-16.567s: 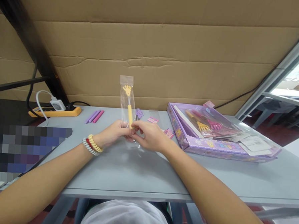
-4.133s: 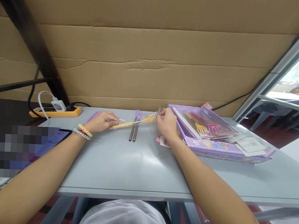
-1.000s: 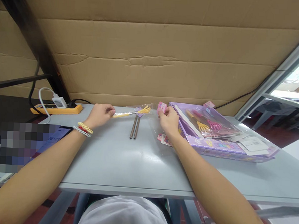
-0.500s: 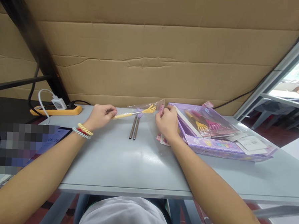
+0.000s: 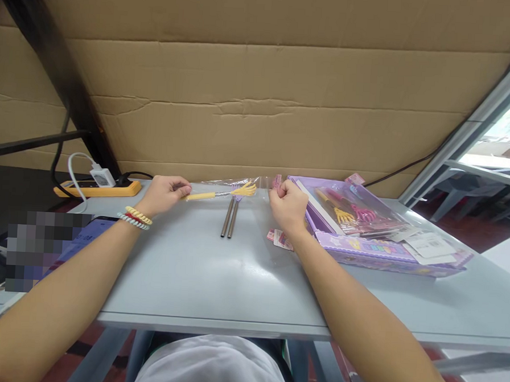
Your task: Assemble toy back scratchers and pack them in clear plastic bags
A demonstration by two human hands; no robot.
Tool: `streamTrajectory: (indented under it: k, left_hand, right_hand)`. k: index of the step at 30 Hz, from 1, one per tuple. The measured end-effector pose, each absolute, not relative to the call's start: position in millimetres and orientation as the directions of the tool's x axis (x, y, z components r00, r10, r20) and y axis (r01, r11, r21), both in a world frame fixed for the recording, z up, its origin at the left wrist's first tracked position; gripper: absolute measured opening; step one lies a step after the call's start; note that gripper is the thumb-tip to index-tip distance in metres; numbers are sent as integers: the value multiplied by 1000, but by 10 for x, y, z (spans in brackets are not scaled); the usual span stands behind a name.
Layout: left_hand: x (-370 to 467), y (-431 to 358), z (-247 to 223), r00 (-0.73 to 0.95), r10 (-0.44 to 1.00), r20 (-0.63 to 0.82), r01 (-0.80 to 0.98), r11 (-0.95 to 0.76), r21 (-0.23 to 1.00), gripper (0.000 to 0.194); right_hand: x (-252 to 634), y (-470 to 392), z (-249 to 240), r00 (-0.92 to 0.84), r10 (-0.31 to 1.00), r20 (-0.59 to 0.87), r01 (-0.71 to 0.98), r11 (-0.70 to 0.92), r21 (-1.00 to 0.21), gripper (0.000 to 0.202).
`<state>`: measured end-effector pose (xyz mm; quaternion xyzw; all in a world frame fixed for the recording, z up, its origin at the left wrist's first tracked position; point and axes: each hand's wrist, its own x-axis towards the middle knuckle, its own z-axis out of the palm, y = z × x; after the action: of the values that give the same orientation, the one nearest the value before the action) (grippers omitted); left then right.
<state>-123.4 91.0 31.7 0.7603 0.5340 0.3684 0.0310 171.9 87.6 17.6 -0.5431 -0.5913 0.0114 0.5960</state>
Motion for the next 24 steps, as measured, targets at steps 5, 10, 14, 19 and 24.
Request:
streamTrajectory:
  k: [5, 10, 14, 19, 24]
  left_hand:
    - [-1238, 949, 296, 77, 862, 500, 840, -327, 434, 20]
    - [-1228, 960, 290, 53, 875, 481, 862, -284, 420, 20]
    - [-1227, 946, 304, 45, 880, 473, 875, -263, 406, 20]
    - [-1233, 953, 296, 38, 880, 473, 870, -261, 417, 20]
    - [-1234, 957, 295, 44, 883, 467, 867, -266, 421, 20]
  right_hand:
    - [1714, 901, 196, 357, 785, 506, 224, 454, -862, 25]
    - [1718, 905, 175, 283, 816, 505, 243, 448, -860, 67]
    - [1732, 909, 153, 219, 803, 554, 454, 419, -786, 53]
    - [1760, 911, 165, 235, 762, 603, 589, 382, -712, 45]
    - [1773, 901, 188, 246, 777, 580, 676, 291, -677, 40]
